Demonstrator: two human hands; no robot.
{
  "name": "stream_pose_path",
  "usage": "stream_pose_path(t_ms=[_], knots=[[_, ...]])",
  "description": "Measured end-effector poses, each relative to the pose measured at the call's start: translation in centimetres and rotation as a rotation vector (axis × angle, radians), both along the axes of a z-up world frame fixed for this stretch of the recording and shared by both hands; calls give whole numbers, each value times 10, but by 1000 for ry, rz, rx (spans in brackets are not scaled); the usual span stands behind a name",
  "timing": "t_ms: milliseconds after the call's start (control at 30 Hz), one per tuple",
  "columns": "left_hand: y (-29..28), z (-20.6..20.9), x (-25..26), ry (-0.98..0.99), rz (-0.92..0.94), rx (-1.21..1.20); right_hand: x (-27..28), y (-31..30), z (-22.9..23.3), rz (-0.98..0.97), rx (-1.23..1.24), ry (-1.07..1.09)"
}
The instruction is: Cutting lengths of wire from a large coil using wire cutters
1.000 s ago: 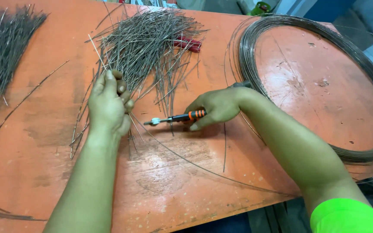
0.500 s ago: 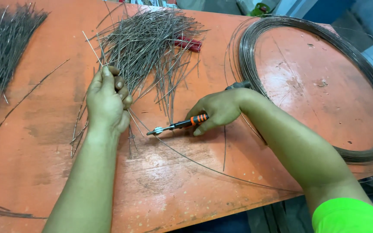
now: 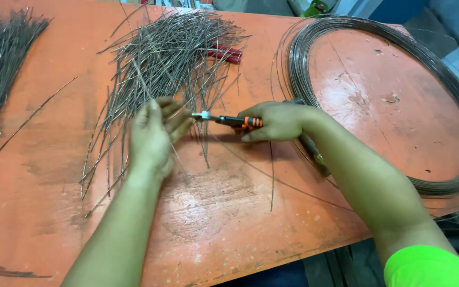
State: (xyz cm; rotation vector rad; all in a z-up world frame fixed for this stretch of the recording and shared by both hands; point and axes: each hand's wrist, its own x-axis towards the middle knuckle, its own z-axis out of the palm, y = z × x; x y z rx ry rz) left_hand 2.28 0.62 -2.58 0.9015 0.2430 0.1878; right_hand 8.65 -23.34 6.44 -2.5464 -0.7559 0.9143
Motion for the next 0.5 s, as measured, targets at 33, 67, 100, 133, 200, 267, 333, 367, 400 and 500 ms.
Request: stream_pose_path(t_ms=[33, 67, 100, 133, 200, 267, 333, 367, 400, 500], knots=[[-15, -3, -5, -1, -7, 3, 5, -5, -2, -7, 3, -1], [-30, -6, -11, 40, -84, -36, 11, -9, -4, -25, 37, -42], [-46, -9, -17, 81, -162, -75, 16, -15, -6, -44, 71, -84], [-57, -7, -22, 80, -170, -71, 18, -17, -7, -52, 74, -86], [-77, -4, -35, 121, -238, -105, 22, -19, -10, -113, 144, -94], [-86, 0, -41, 124, -241, -96, 29, -20, -16, -113, 177, -85], [-90, 3, -47, 132, -237, -90, 33, -18, -25, -108, 209, -71], [-91, 5, -48, 125, -237, -103, 34, -16, -29, -96, 245, -54], [-91, 7, -49, 117, -237, -115, 34, -13, -34, -84, 280, -36], [-88, 10, -49, 91, -215, -159, 29, 4, -9, -74, 295, 3]])
